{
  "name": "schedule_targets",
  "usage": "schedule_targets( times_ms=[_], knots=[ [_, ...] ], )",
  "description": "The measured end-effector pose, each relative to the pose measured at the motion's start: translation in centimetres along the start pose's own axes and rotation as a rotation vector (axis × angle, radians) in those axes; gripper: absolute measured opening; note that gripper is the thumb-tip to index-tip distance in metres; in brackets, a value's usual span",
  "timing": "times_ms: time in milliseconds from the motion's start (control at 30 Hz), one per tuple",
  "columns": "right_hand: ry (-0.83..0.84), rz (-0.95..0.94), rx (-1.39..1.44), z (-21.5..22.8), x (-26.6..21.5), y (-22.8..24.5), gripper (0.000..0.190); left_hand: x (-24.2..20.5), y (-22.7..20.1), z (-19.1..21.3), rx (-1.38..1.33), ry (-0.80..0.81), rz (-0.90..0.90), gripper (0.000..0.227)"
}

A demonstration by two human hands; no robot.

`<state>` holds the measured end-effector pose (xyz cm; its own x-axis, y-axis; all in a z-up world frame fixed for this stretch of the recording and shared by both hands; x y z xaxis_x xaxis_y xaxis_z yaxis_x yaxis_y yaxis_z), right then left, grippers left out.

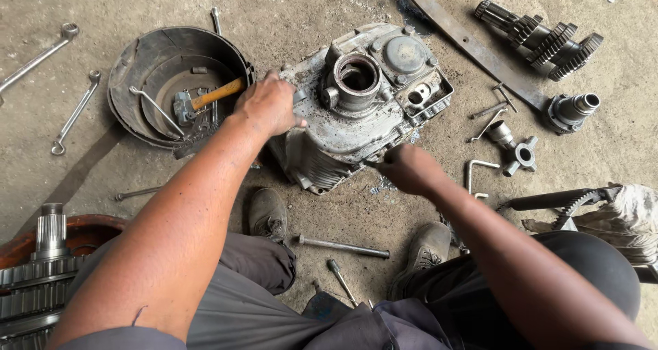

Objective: The person cleans an engine component using a wire brush and a flat metal tool by hand. They scrape residue from the internal surfaces and turn the component over to work on different sides.

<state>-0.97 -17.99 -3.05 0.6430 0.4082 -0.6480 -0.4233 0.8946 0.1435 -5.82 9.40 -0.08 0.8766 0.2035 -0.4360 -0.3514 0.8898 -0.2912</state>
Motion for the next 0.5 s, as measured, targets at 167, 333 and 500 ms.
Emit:
schedule_targets(
  times_ms=[167, 333, 500],
  knots=[
    [-0.156, 0.216, -0.025, 0.5, -0.4, 0.4, 0.041, 0.0, -0.1, 0.4, 0.061, -0.038, -0.037, 0.067],
    [-0.038, 0.073, -0.157, 0.4, -0.3, 2.2, 0.051, -0.1, 0.2, 0.0, 0.012, -0.003, -0.014, 0.066],
    [-0.031, -0.048, -0.355, 1.6, -0.3, 2.4, 0.062, -0.2, 0.0, 0.0, 0.061, -0.039, -0.041, 0.071]
  ],
)
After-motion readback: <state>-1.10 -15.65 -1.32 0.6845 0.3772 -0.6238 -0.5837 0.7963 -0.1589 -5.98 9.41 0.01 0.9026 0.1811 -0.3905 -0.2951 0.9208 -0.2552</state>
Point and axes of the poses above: each hand's wrist, its own x-axis towards the middle knuckle, its own z-axis out of the back of the hand, y = z × x, the point moved 5 cm from there along x, towards the middle knuckle, and after that the axes turned 6 degrees about y, right-handed, at the moved point
